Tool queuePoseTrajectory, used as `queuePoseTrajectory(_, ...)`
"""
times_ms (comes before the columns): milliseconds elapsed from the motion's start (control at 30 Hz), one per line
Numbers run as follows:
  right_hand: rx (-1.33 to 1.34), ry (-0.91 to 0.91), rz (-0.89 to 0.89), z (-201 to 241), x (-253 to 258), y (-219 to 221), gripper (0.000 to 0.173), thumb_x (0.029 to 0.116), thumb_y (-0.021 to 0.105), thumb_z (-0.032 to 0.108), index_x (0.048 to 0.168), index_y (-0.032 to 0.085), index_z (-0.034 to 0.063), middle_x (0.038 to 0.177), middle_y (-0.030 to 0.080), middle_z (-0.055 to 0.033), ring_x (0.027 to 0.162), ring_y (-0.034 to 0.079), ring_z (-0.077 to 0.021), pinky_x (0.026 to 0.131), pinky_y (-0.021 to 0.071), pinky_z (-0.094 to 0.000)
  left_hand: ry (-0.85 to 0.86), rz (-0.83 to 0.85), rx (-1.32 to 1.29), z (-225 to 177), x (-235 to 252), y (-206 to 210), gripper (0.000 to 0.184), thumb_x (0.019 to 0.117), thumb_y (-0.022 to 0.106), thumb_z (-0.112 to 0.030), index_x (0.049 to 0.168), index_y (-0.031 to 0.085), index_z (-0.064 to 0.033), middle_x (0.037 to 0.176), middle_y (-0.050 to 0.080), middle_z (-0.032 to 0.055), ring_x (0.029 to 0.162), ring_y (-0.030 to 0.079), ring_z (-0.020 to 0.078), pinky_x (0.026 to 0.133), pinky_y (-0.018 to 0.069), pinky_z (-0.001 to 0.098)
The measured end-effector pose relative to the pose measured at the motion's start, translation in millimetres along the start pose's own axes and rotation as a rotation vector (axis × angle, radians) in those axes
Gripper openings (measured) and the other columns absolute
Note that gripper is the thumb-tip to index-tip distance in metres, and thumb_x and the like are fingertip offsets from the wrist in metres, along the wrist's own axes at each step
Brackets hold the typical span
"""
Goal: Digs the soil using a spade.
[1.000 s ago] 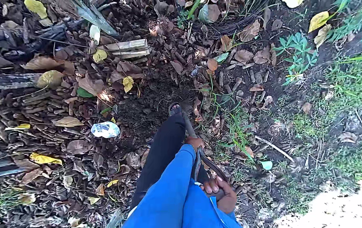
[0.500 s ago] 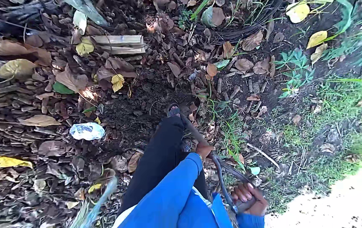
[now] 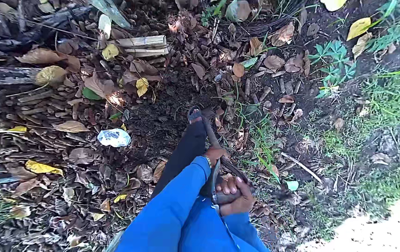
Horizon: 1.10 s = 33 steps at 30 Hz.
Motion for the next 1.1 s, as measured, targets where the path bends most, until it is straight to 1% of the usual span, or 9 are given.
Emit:
queuePoseTrajectory(200, -0.007, 0.02, 0.016, -5, 17, 44, 0.018, 0.0856, 0.067, 0.018, 0.068, 0.067, 0.0145, 0.053, 0.057, 0.0006, 0.047, 0.061, -0.0157, 0.053, 0.0572, -0.0366, -0.03, -0.077, 0.155, -38, 5, -19, 0.061, 0.0778, 0.082, -0.013, 0.129, 0.053, 0.0046, 0.102, 0.065, 0.0194, 0.082, 0.066, 0.0266, 0.068, 0.0568, 0.0433)
queuePoseTrajectory(333, -0.04, -0.017, 0.137, 38, 79, 74, 0.019, 0.0854, 0.071, 0.02, 0.068, 0.07, 0.0113, 0.054, 0.06, -0.0006, 0.049, 0.063, -0.0151, 0.053, 0.0585, -0.0344, 0.007, 0.003, 0.02, -94, 10, 0, 0.046, 0.0854, 0.075, -0.014, 0.123, 0.054, 0.0025, 0.09, 0.064, 0.0166, 0.067, 0.063, 0.0238, 0.056, 0.0539, 0.0396)
queuePoseTrajectory(467, -0.08, 0.006, 0.151, 34, 76, 72, 0.022, 0.0872, 0.07, 0.02, 0.068, 0.07, 0.0112, 0.054, 0.061, -0.0007, 0.05, 0.064, -0.0156, 0.054, 0.0584, -0.0345, 0.043, 0.047, -0.124, -84, 18, -4, 0.041, 0.0847, 0.073, -0.007, 0.119, 0.054, 0.0022, 0.088, 0.063, 0.0157, 0.065, 0.063, 0.0227, 0.056, 0.0553, 0.0377)
queuePoseTrajectory(567, -0.131, 0.048, 0.129, 44, 44, -4, 0.018, 0.0852, 0.074, 0.022, 0.07, 0.073, 0.0117, 0.056, 0.063, -0.0007, 0.051, 0.065, -0.0153, 0.053, 0.0587, -0.0341, 0.057, 0.035, -0.108, -16, 44, 22, 0.048, 0.0823, 0.076, -0.012, 0.123, 0.056, 0.0028, 0.099, 0.065, 0.02, 0.079, 0.067, 0.0285, 0.066, 0.0571, 0.0455)
queuePoseTrajectory(667, -0.228, 0.073, -0.116, 81, 27, -131, 0.019, 0.0826, 0.073, 0.023, 0.065, 0.071, 0.0143, 0.051, 0.059, 0.0011, 0.046, 0.061, -0.0134, 0.05, 0.0559, -0.0328, -0.016, 0.139, 0.08, 51, 62, 59, 0.076, 0.0881, 0.077, -0.028, 0.148, 0.038, -0.0024, 0.116, 0.065, 0.0263, 0.089, 0.071, 0.0336, 0.074, 0.0608, 0.0494)
queuePoseTrajectory(733, -0.318, 0.013, -0.45, 103, 24, -219, 0.025, 0.09, 0.056, 0.023, 0.066, 0.061, 0.0152, 0.047, 0.052, 0.0022, 0.04, 0.054, -0.0125, 0.044, 0.0514, -0.0317, -0.07, 0.209, 0.235, 86, 59, 71, 0.074, 0.0907, 0.075, -0.025, 0.149, 0.034, -0.0045, 0.111, 0.066, 0.0244, 0.082, 0.072, 0.0306, 0.071, 0.0604, 0.0453)
queuePoseTrajectory(800, -0.467, -0.019, -0.699, 109, 34, -263, 0.028, 0.1026, 0.04, 0.025, 0.078, 0.05, 0.0164, 0.046, 0.046, 0.0047, 0.036, 0.049, -0.0105, 0.04, 0.0492, -0.0301, -0.076, 0.238, 0.272, 100, 52, 64, 0.081, 0.0906, 0.077, -0.03, 0.153, 0.032, -0.0043, 0.12, 0.064, 0.0272, 0.095, 0.07, 0.0364, 0.08, 0.0593, 0.0521)
queuePoseTrajectory(967, -0.269, -0.019, -0.458, 82, 24, -179, 0.039, 0.1, 0.043, 0.026, 0.064, 0.054, 0.0179, 0.045, 0.05, 0.0033, 0.038, 0.052, -0.0118, 0.043, 0.0501, -0.0311, 0.005, 0.148, 0.103, 67, 31, 36, 0.102, 0.0924, 0.072, -0.055, 0.162, 0.015, -0.0052, 0.148, 0.046, 0.0328, 0.124, 0.059, 0.0478, 0.093, 0.0523, 0.0644)
queuePoseTrajectory(1100, -0.057, -0.009, -0.081, 49, 35, -47, 0.031, 0.0901, 0.059, 0.022, 0.061, 0.061, 0.013, 0.049, 0.054, 0.0003, 0.043, 0.057, -0.015, 0.046, 0.0521, -0.0326, 0.031, 0.108, -0.057, 19, 17, 43, 0.07, 0.0933, 0.073, -0.034, 0.143, 0.034, -0.0031, 0.09, 0.067, 0.0205, 0.064, 0.07, 0.0262, 0.055, 0.0594, 0.0397)
Point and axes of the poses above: each hand's wrist, its own x-axis towards the middle knuckle, its own y-axis out of the palm, z = x × y, the point moved 1 cm from there along x, towards the middle knuckle
